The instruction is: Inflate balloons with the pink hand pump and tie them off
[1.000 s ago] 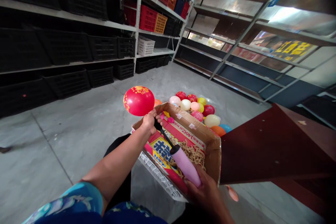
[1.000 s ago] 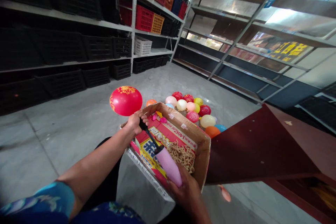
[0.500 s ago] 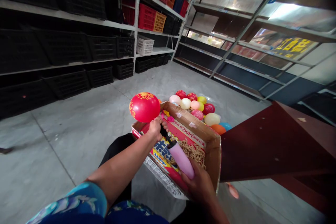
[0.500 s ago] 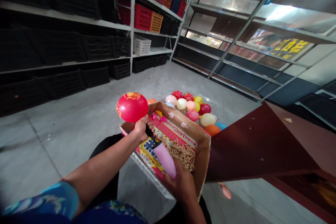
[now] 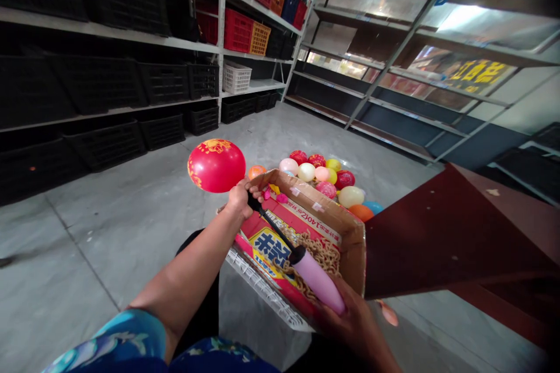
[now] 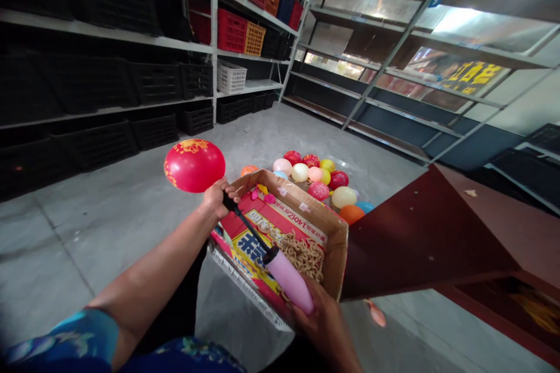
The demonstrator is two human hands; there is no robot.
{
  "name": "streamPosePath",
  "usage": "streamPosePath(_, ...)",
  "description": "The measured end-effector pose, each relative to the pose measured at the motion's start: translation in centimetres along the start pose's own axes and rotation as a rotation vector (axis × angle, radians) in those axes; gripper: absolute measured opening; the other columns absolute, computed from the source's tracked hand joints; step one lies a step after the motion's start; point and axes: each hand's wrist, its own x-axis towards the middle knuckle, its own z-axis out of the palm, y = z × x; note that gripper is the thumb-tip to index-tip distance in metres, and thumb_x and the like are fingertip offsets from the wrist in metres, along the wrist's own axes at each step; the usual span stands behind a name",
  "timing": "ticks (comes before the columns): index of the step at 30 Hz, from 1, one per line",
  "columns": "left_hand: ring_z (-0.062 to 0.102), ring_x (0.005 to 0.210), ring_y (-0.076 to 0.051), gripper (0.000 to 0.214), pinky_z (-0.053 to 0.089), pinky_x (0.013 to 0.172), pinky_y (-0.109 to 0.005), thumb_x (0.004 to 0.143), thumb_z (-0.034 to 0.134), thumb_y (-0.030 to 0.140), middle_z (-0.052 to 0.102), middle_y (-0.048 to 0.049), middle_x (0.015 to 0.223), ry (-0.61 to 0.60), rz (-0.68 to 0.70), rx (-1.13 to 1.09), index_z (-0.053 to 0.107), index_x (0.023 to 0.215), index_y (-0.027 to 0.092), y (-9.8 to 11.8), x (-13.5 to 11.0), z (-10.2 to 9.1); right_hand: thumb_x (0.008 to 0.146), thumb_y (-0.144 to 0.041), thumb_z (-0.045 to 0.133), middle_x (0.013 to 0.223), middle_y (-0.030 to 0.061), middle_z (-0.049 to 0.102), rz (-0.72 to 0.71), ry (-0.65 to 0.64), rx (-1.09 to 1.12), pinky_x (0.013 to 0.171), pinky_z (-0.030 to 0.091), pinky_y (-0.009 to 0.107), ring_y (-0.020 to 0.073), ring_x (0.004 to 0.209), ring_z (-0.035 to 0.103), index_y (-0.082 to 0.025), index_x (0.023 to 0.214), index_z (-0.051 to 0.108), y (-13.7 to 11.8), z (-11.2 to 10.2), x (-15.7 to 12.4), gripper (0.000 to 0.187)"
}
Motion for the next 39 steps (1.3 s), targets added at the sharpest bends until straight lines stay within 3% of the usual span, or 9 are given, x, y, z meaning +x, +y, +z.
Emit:
streamPosePath(3,0.032,0.036,-0.009,0.030,0.030,0.038,-0.023,0.081,0.045,0.022,0.030,0.0048,0.046,0.013,0.018,-0.002,0.026,0.059,0.021,-0.5,0.0,-0.2,0.073,-0.039,0.060,0.105,0.0091,0.070,-0.024,-0.078,-0.033,0.077,0.054,0.035,0.0273,0.091,0.067,-0.021,0.116,0.062,0.6,-0.2,-0.1,0.047)
streamPosePath(7,0.032,0.036,-0.009,0.032,0.030,0.038,-0.023,0.083,0.046,0.026,0.031,0.0047,0.045,0.059,0.000,0.028,0.025,0.059,0.021,-2.8,-0.6,-0.1,0.073,-0.040,0.060,0.102,0.0108,0.070,-0.024,-0.116,-0.118,0.070,0.055,0.032,0.0255,0.085,0.068,-0.017,0.116,0.061,0.5,1.2,0.4,0.049)
streamPosePath(15,0.033,0.036,-0.010,0.033,0.031,0.038,-0.023,0.081,0.046,0.027,0.030,0.0047,0.045,0.062,-0.114,0.087,0.024,0.058,0.021,-7.0,-1.8,-0.1,0.072,-0.034,0.059,0.106,0.0099,0.069,0.003,-0.072,-0.039,0.075,0.053,0.035,0.0260,0.090,0.066,-0.018,0.121,0.057,-3.0,3.4,2.1,0.051)
streamPosePath(18,0.033,0.036,-0.010,0.034,0.031,0.038,-0.024,0.081,0.047,0.028,0.030,0.0045,0.045,0.057,-0.127,0.091,0.023,0.058,0.021,-6.4,-1.6,0.1,0.071,-0.035,0.060,0.109,0.0106,0.068,0.014,-0.061,-0.015,0.078,0.053,0.036,0.0268,0.093,0.066,-0.018,0.122,0.057,-2.6,3.1,2.0,0.053)
streamPosePath(24,0.031,0.035,-0.009,0.032,0.031,0.038,-0.024,0.083,0.046,0.027,0.028,0.0050,0.046,-0.022,-0.019,0.027,0.025,0.059,0.021,-1.9,-0.2,0.4,0.070,-0.040,0.063,0.112,0.0088,0.068,0.006,-0.107,-0.048,0.082,0.053,0.035,0.0273,0.096,0.066,-0.020,0.120,0.060,0.9,1.1,0.9,0.053)
streamPosePath(28,0.031,0.036,-0.009,0.029,0.031,0.038,-0.024,0.082,0.045,0.024,0.029,0.0052,0.047,0.003,0.016,-0.004,0.027,0.060,0.021,-0.7,0.6,-0.1,0.072,-0.042,0.062,0.104,0.0089,0.071,-0.045,-0.076,-0.071,0.074,0.056,0.031,0.0269,0.091,0.068,-0.019,0.112,0.065,2.5,0.5,0.5,0.046)
streamPosePath(33,0.033,0.036,-0.009,0.031,0.031,0.039,-0.024,0.083,0.047,0.028,0.031,0.0049,0.047,0.066,0.012,0.040,0.027,0.060,0.021,-2.8,0.4,-0.3,0.073,-0.043,0.060,0.100,0.0109,0.071,-0.043,-0.107,-0.101,0.068,0.056,0.030,0.0260,0.084,0.069,-0.018,0.114,0.063,2.3,1.7,0.9,0.048)
streamPosePath(39,0.032,0.035,-0.010,0.034,0.031,0.038,-0.024,0.080,0.050,0.031,0.029,0.0050,0.044,0.087,-0.082,0.067,0.026,0.058,0.021,-6.7,-0.6,-0.5,0.075,-0.038,0.058,0.105,0.0092,0.070,-0.011,-0.110,-0.065,0.074,0.054,0.037,0.0274,0.089,0.067,-0.022,0.122,0.058,-1.2,3.3,2.3,0.050)
